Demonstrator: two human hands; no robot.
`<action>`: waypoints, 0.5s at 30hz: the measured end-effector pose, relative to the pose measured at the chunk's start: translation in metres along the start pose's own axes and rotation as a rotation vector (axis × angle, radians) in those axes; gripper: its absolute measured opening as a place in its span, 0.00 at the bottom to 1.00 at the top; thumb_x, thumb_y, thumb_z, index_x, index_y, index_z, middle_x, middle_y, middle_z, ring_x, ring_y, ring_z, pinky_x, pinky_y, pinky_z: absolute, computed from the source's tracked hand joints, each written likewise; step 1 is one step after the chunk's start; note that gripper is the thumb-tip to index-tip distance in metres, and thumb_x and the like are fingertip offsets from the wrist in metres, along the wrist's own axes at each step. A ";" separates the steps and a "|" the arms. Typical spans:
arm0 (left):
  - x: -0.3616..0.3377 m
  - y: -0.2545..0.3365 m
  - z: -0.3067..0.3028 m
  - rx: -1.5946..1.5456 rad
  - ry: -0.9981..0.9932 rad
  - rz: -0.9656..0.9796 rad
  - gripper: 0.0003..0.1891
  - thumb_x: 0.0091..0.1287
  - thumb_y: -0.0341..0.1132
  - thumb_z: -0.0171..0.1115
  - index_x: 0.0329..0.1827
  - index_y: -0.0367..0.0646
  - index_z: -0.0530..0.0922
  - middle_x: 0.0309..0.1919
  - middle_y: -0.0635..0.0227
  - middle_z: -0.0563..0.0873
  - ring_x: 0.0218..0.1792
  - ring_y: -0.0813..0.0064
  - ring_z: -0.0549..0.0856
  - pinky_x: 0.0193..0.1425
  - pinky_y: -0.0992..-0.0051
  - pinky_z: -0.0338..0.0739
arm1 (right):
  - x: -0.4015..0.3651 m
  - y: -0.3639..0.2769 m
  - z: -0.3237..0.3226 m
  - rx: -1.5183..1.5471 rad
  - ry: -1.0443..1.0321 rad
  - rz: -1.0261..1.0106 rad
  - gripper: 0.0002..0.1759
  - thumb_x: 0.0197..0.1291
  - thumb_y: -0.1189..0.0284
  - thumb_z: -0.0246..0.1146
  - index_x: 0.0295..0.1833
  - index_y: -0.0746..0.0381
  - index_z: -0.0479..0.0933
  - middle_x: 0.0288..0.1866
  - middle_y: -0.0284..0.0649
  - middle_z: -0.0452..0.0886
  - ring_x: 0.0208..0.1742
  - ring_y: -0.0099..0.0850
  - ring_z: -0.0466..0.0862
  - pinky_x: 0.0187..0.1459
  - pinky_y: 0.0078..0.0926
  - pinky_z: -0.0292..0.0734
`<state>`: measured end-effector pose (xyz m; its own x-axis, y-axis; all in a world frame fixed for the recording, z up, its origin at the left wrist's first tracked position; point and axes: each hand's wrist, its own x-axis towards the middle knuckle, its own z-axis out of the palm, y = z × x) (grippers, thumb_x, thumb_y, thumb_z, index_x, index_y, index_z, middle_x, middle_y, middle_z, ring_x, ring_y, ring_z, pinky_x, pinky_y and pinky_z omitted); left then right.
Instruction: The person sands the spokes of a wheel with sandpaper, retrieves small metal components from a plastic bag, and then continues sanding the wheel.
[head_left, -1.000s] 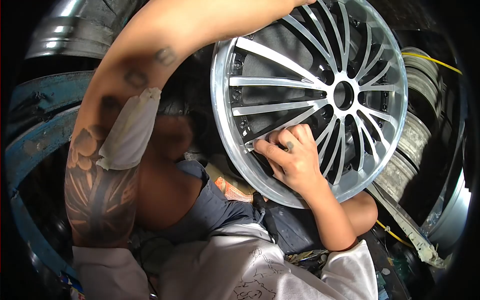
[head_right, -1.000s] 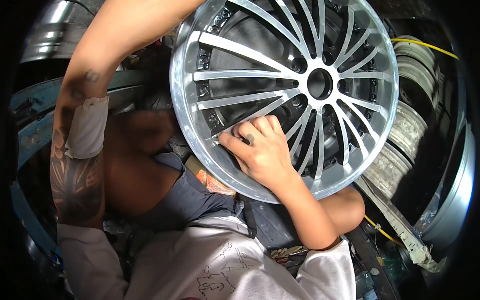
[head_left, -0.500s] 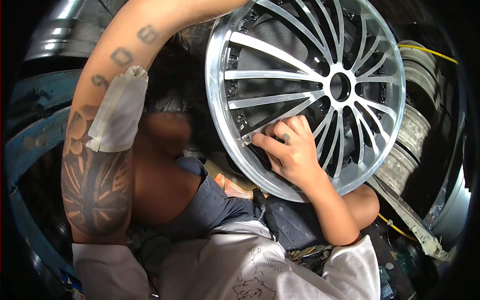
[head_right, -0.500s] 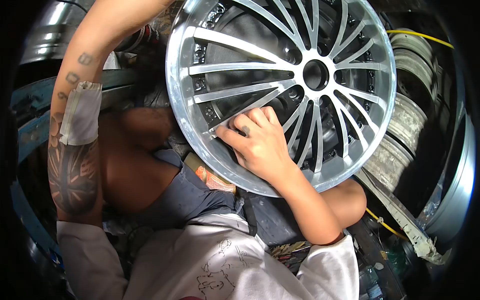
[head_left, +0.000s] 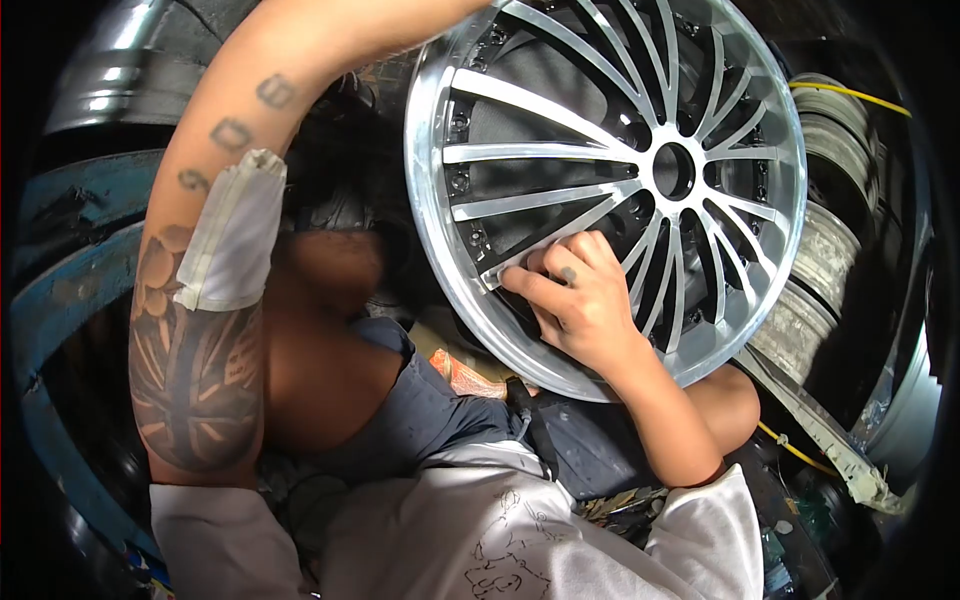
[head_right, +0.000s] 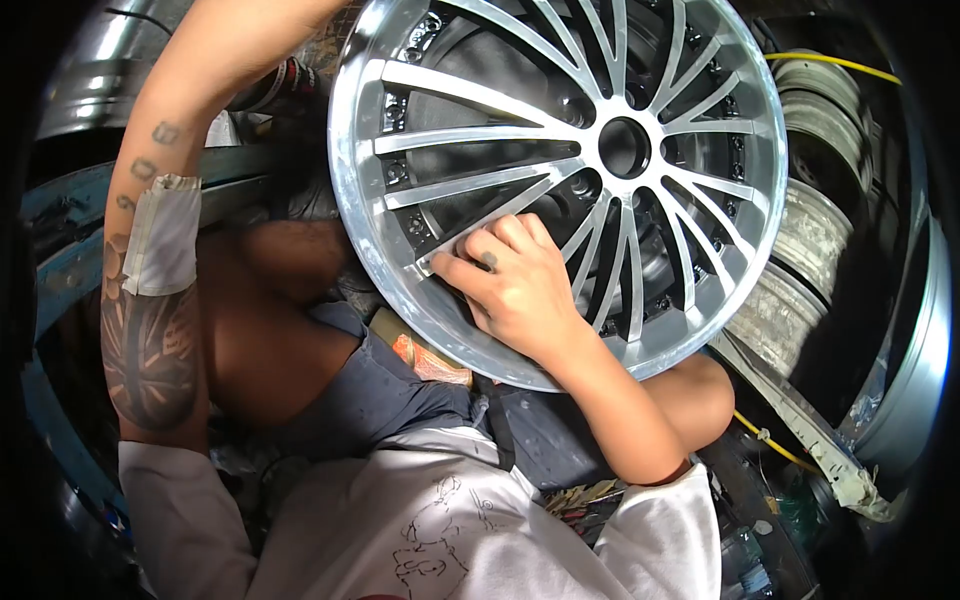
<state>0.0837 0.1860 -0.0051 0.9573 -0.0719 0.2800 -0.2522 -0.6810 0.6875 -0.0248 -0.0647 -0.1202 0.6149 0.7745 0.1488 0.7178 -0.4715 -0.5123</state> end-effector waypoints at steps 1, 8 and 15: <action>0.001 -0.008 0.000 -0.048 -0.022 -0.006 0.13 0.69 0.33 0.67 0.51 0.32 0.83 0.22 0.63 0.83 0.22 0.77 0.82 0.32 0.72 0.77 | -0.001 -0.001 -0.002 -0.004 -0.012 0.010 0.17 0.47 0.74 0.72 0.46 0.50 0.89 0.38 0.29 0.77 0.43 0.32 0.77 0.47 0.34 0.71; -0.007 0.006 -0.007 -0.017 -0.088 -0.057 0.14 0.69 0.33 0.67 0.53 0.33 0.83 0.21 0.64 0.82 0.22 0.80 0.81 0.30 0.74 0.76 | -0.002 0.000 -0.002 -0.019 -0.008 0.012 0.17 0.46 0.73 0.72 0.45 0.49 0.89 0.37 0.28 0.77 0.42 0.32 0.77 0.47 0.33 0.72; -0.007 0.003 -0.010 -0.095 -0.133 -0.062 0.13 0.69 0.32 0.67 0.53 0.35 0.84 0.21 0.66 0.83 0.21 0.82 0.80 0.28 0.76 0.75 | -0.003 -0.004 0.001 -0.023 0.015 0.028 0.17 0.46 0.74 0.72 0.45 0.48 0.89 0.37 0.28 0.78 0.42 0.32 0.77 0.46 0.33 0.71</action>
<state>0.0753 0.1921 0.0017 0.9800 -0.1326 0.1483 -0.1987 -0.6155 0.7627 -0.0298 -0.0652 -0.1195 0.6396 0.7545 0.1472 0.7074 -0.5028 -0.4967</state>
